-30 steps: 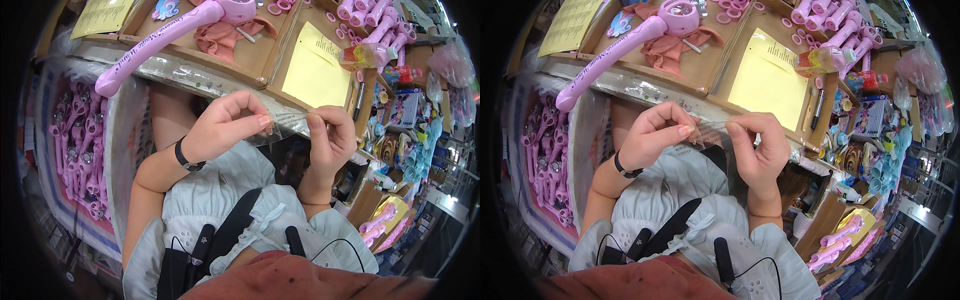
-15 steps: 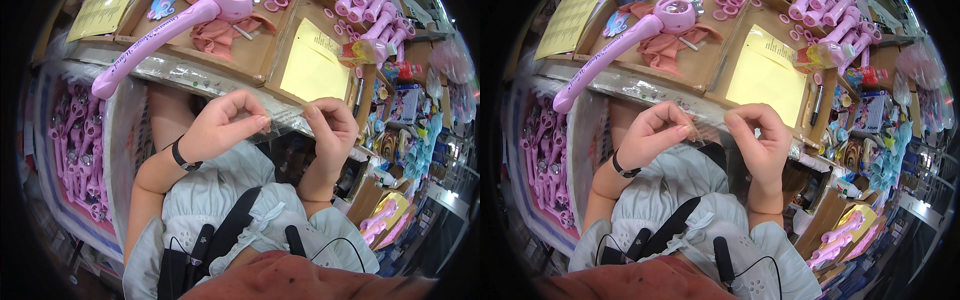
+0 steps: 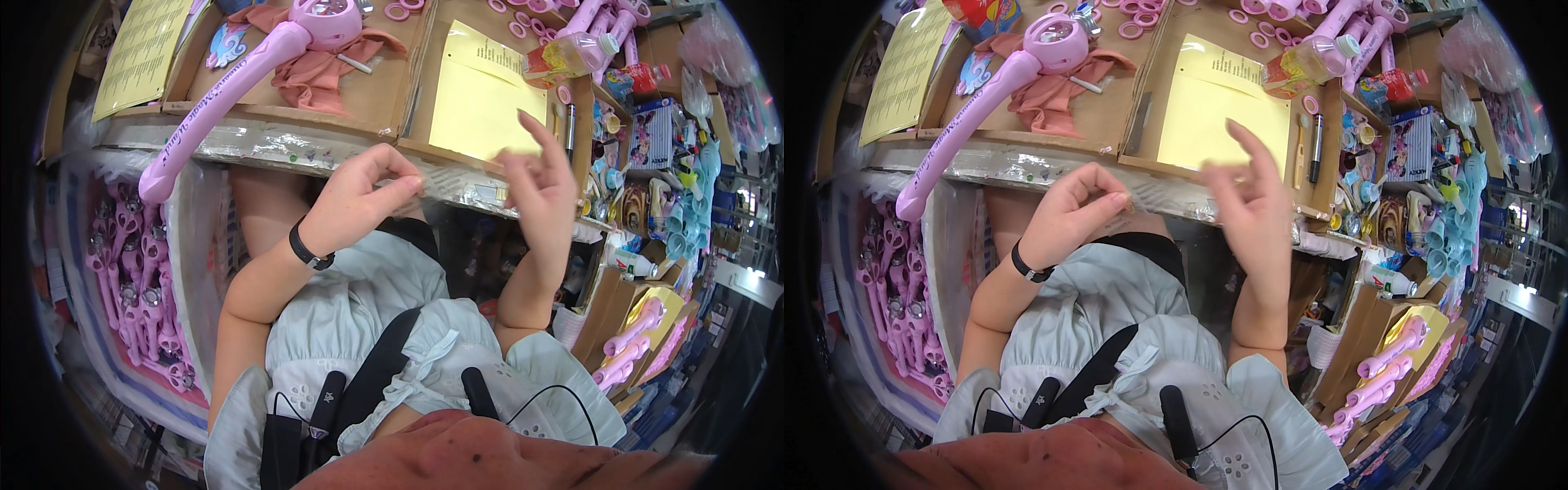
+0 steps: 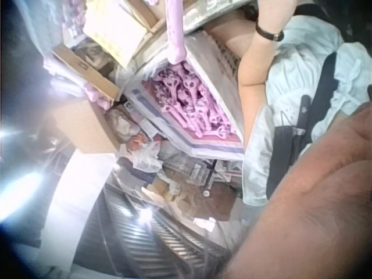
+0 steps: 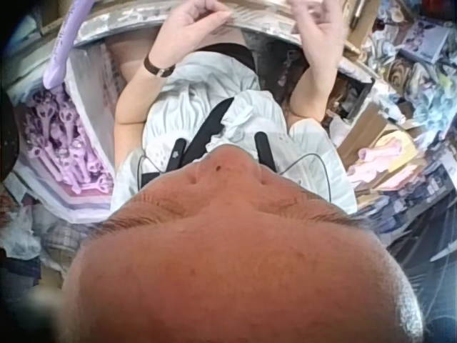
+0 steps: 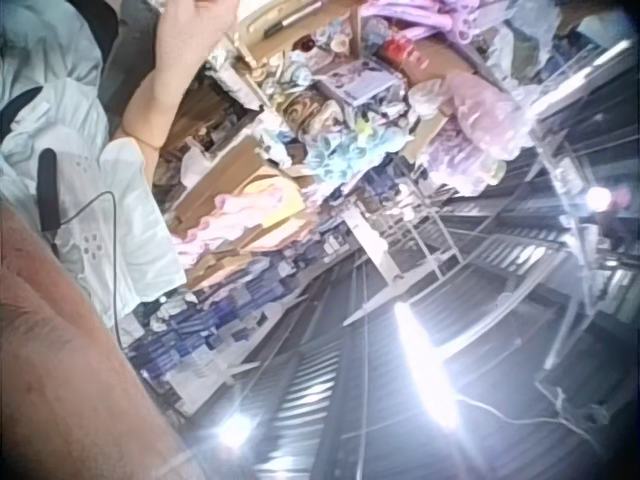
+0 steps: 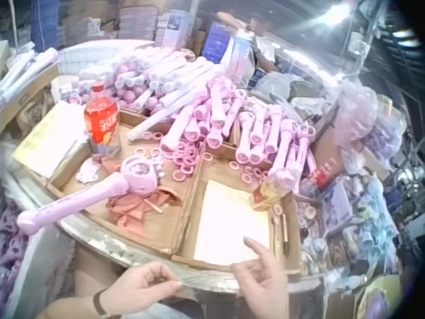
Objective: The person assembles pink bubble-blowing wands by attaching clear plastic heads to pink handles, wiping the heads with a cloth, and applying small stickers to the handles. They handle instruction sheets and place finished units on the table.
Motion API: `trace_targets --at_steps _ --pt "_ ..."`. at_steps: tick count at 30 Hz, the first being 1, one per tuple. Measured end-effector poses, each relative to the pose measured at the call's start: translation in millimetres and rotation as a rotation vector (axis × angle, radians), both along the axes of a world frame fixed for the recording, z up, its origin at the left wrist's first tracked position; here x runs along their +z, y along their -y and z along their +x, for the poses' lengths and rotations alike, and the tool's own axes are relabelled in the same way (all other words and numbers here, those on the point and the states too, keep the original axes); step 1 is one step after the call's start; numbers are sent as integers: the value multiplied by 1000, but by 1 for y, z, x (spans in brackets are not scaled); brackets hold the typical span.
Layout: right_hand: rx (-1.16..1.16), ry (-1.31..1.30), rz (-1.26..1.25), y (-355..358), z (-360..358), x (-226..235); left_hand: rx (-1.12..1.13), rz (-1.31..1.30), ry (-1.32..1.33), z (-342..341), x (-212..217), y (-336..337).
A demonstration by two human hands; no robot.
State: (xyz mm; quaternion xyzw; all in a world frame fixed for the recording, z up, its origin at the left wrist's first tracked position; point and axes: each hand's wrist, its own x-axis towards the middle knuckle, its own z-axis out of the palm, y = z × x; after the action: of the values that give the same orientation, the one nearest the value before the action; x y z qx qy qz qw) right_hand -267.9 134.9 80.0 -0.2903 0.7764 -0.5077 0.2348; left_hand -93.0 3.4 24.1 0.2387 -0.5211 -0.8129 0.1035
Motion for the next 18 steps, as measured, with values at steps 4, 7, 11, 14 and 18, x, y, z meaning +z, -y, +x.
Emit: trace_targets --at_steps 4,7,11,14,18 --pt "-143 -142 -188 -18 -25 -9 87 98 -2 2 -3 9" --pt "-3 -411 -64 -40 -19 -31 78 107 0 3 -4 12" --pt "354 -908 56 -61 -19 -71 83 126 -9 -1 -3 13" --pt "405 -1016 310 -73 -22 -94 72 127 -3 -2 -3 14" --pt "411 -1023 298 -90 -32 -112 76 119 -2 -3 -3 15"
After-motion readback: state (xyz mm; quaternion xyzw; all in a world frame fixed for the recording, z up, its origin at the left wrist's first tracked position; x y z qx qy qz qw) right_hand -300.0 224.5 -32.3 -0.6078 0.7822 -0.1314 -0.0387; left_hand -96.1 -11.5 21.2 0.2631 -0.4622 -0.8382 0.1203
